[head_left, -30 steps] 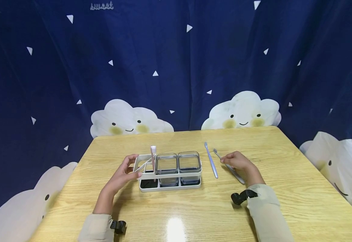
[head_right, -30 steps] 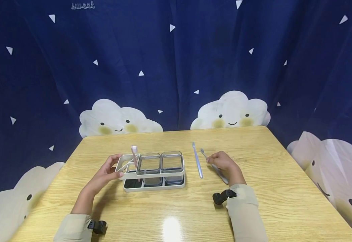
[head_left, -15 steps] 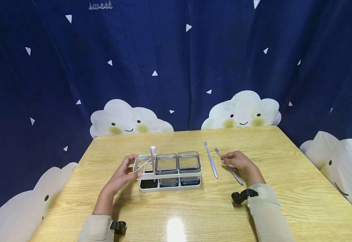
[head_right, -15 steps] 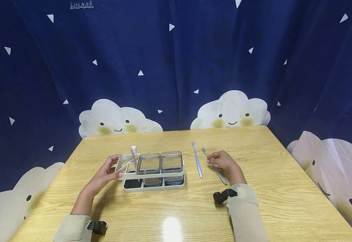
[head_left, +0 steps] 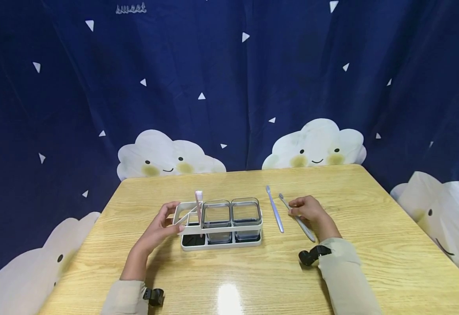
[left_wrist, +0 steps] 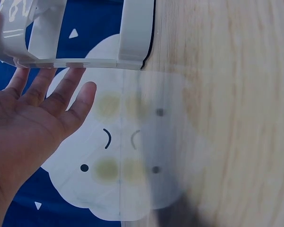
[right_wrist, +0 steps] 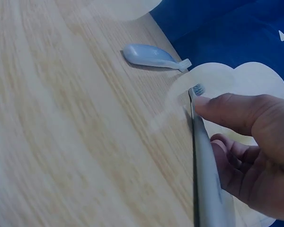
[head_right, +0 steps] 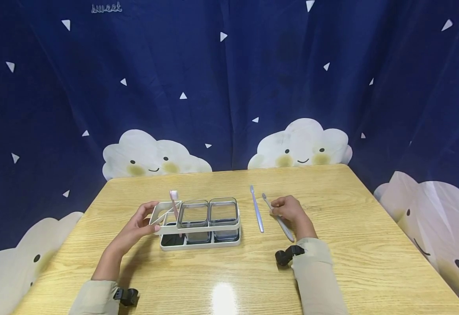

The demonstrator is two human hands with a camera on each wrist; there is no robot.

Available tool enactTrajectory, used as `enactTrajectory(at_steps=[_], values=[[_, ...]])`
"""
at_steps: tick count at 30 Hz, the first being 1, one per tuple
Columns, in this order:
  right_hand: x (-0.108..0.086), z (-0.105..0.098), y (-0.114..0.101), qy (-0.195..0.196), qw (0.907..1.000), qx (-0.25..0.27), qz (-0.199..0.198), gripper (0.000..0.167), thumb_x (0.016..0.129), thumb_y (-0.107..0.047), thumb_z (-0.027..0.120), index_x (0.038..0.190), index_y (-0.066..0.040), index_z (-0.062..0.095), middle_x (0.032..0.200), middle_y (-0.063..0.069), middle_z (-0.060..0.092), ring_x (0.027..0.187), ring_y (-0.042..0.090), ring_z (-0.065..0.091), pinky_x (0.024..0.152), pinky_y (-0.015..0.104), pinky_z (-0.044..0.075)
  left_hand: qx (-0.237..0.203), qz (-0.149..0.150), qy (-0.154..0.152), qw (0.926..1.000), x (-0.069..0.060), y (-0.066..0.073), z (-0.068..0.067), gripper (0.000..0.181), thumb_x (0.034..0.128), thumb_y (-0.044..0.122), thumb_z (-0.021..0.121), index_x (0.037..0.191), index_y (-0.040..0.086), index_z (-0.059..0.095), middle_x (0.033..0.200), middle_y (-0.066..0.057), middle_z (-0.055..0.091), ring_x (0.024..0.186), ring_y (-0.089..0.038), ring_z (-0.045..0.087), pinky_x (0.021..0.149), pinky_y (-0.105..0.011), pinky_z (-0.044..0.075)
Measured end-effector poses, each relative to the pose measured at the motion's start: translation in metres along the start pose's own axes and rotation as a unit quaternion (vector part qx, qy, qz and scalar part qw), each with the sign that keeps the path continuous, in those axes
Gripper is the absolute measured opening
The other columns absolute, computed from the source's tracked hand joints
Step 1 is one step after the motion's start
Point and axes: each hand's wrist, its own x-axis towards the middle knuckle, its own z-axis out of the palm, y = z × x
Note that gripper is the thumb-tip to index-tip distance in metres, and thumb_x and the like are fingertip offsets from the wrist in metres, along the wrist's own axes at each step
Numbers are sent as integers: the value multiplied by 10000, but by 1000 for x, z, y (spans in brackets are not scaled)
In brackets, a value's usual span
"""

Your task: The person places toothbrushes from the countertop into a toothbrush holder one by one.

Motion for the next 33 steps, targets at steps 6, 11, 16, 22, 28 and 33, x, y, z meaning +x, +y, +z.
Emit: enactTrajectory(at_steps=[6,11,16,22,28,33], values=[[3,3,1,247,9994,-230,10,326,798,1,691,1109,76,629,1032,208,625,680,183,518,557,302,433,61,-22,32,10000,0,1,0,653,807,27,664,1363,76,326,1319,-274,338,1015,-365,471,784,-384,448],[3,4,1,357,9993,-58,52,340,794,26,685,1122,85,619,976,182,642,636,168,519,533,291,432,50,-17,29,10000,0,2,0,653,809,19,661,1365,77,324,1320,-273,340,1016,-368,469,783,-382,447],[3,4,1,431,9990,88,110,340,794,37,679,1123,92,614,955,171,641,638,169,526,529,287,430,32,7,24,10000,0,1,-1,659,813,13,656,1374,75,315,1321,-269,339,1016,-364,473,781,-379,447],[1,5,0,579,9979,35,273,349,760,32,710,1088,107,617,901,162,627,618,168,506,535,280,439,27,46,-2,10000,0,-1,-2,662,817,-4,644,1380,58,302,1319,-265,342,1004,-342,486,771,-379,453],[-2,6,-2,695,9969,64,356,347,749,27,717,1068,120,618,843,148,622,554,156,468,521,277,431,24,44,-3,10000,0,0,0,655,814,13,650,1373,65,313,1323,-270,346,1030,-433,455,782,-372,446],[-3,7,-2,714,9965,177,403,337,766,29,698,1080,121,616,835,145,629,542,145,472,517,274,434,36,14,21,10000,0,0,0,645,811,27,654,1364,70,325,1319,-282,343,1038,-478,437,782,-370,447]])
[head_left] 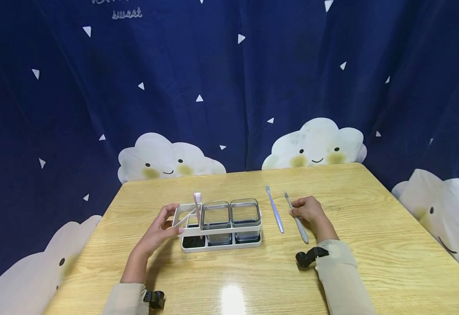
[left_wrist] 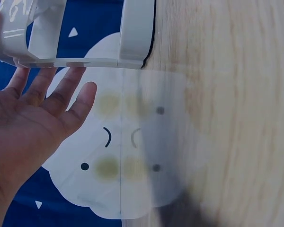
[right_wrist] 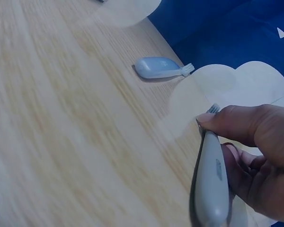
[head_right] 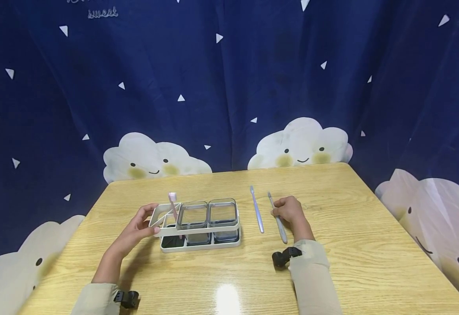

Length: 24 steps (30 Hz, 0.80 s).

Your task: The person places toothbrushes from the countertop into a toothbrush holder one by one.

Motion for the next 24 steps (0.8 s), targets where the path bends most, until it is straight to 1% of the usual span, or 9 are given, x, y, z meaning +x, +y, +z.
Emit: enactTrajectory(at_steps=[4,6,9,12,16,18,20,22,24], values=[[0,1,-1,106,9998,92,111,329,771,21,691,1083,102,624,822,130,622,512,136,449,506,275,424,63,-11,22,10000,0,0,0,646,810,24,649,1367,72,326,1300,-275,358,1011,-427,466,783,-370,443],[0,0,-2,170,9998,16,31,333,771,10,692,1083,104,624,824,129,630,524,135,464,503,268,425,114,2,26,9999,0,0,0,645,810,17,644,1368,69,326,1290,-276,364,989,-390,480,781,-368,443],[0,-1,-2,240,9997,34,-51,335,762,5,697,1074,106,630,842,144,644,531,132,475,495,260,424,149,37,25,9999,0,0,0,642,807,4,639,1365,61,325,1287,-291,359,970,-359,487,778,-365,442],[0,-1,-1,327,9992,-121,-213,336,764,-10,703,1073,103,635,901,168,652,561,131,504,506,254,437,162,41,33,9999,0,0,1,638,807,9,641,1361,60,330,1286,-283,368,972,-353,492,783,-368,441],[0,-1,0,463,9979,-275,-356,337,773,-29,707,1084,86,641,918,164,652,599,142,540,522,251,455,131,46,18,9999,0,0,1,641,807,24,648,1362,62,330,1296,-265,374,994,-374,493,793,-371,443],[0,0,-1,460,9985,-79,-293,344,775,-26,703,1096,79,637,926,164,644,625,158,535,529,257,452,131,51,33,9999,-1,1,0,640,806,25,648,1362,64,332,1297,-262,376,1002,-391,488,798,-372,439],[0,1,-1,385,9988,246,-160,361,778,-15,694,1121,72,624,945,159,628,645,171,523,534,263,449,158,39,71,9998,-2,1,0,637,804,22,647,1359,69,339,1293,-259,381,1009,-413,479,800,-371,433],[-1,1,-1,386,9982,457,-62,369,776,-5,686,1131,72,618,944,144,622,650,164,504,529,260,441,156,25,84,9998,-3,1,0,637,803,20,649,1358,72,342,1292,-256,382,1017,-431,473,799,-370,435],[-2,1,0,421,9971,635,-16,374,769,14,678,1132,76,616,904,135,622,612,154,479,508,254,427,129,16,44,9999,-2,1,1,640,804,19,648,1361,71,336,1298,-268,369,1021,-446,468,795,-370,441]])
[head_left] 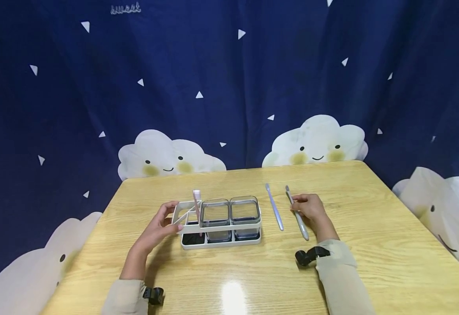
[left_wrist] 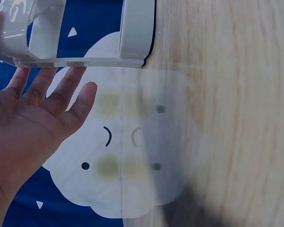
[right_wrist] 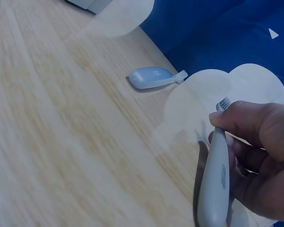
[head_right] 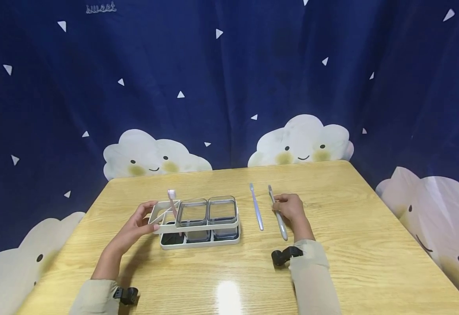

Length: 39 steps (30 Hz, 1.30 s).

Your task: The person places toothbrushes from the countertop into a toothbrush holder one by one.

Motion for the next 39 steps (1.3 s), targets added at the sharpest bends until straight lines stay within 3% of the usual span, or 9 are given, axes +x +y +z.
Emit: enactTrajectory(at_steps=[4,8,14,19,25,30,39], values=[[-2,-2,-1,-40,9991,417,36,395,773,39,661,1160,86,594,841,104,615,590,134,497,509,241,443,-83,8,-69,9999,2,0,0,647,809,13,649,1367,69,326,1313,-292,339,1029,-462,461,788,-367,454],[-4,-2,-2,-211,9960,833,236,432,798,35,646,1219,74,557,898,116,608,661,152,570,566,252,488,-132,-46,-39,9999,1,1,0,652,808,8,647,1370,73,325,1324,-277,339,1034,-447,465,776,-362,461],[-4,-1,-4,-41,9989,456,116,401,822,-8,649,1208,68,571,867,94,632,652,127,581,555,243,483,-146,-54,-38,9999,0,2,0,658,812,-8,642,1378,69,315,1309,-247,363,983,-359,485,761,-350,458],[-4,0,-7,6,9999,136,-27,390,828,-43,648,1194,73,579,748,25,640,612,107,558,515,239,455,-171,-52,-63,9998,0,1,0,659,810,-13,642,1377,69,315,1306,-255,357,984,-371,482,766,-350,452],[-4,1,-10,-93,9992,368,92,392,834,-29,624,1207,70,556,698,27,601,552,101,497,478,238,414,-167,-65,-47,9998,1,0,0,659,805,-10,645,1372,73,320,1298,-257,362,1002,-404,468,770,-357,450],[-6,-1,-16,-154,9977,618,222,416,844,-24,605,1244,57,519,715,35,592,549,110,482,474,253,406,-172,-70,-63,9998,0,-1,0,665,810,-16,637,1381,70,308,1309,-262,349,986,-343,483,773,-363,445],[-11,0,-31,-184,9907,1238,526,410,832,-17,580,1229,32,493,667,19,552,531,100,487,516,278,440,-108,-60,-65,9999,1,1,0,661,809,-1,641,1378,74,311,1311,-243,358,983,-347,491,771,-366,454]])
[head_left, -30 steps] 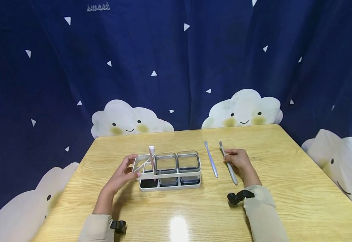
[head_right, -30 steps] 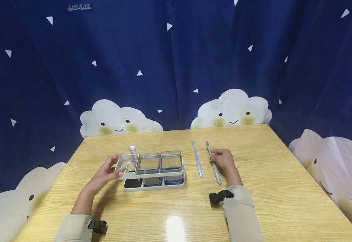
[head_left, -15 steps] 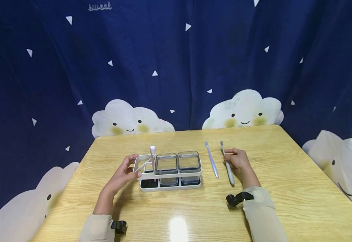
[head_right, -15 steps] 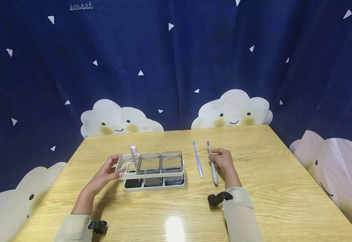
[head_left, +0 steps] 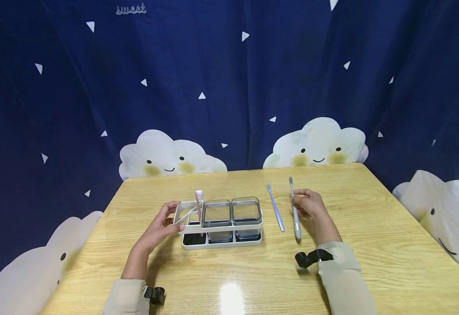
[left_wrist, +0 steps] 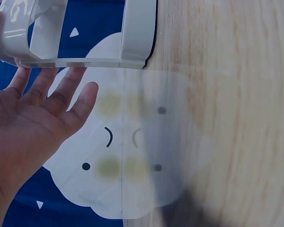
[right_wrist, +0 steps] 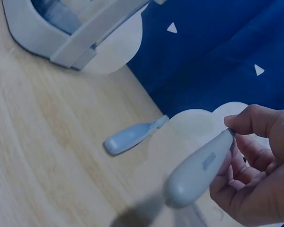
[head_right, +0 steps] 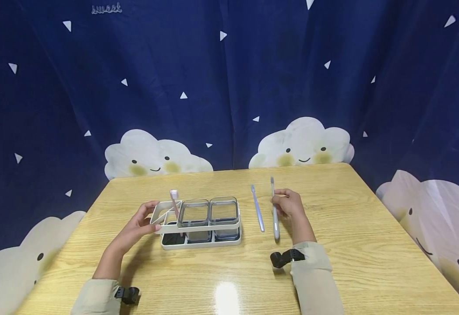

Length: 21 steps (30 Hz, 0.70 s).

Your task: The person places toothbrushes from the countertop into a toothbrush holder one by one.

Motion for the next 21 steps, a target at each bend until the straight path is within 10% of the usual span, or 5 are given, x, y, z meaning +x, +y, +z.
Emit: enactTrajectory(at_steps=[21], values=[[-18,5,-26,-433,9971,615,71,242,855,-19,570,1087,-45,507,726,-10,603,563,90,544,530,250,428,0,-17,-3,10000,-1,3,1,653,804,20,644,1368,70,318,1288,-257,355,957,-317,501,764,-363,457]])
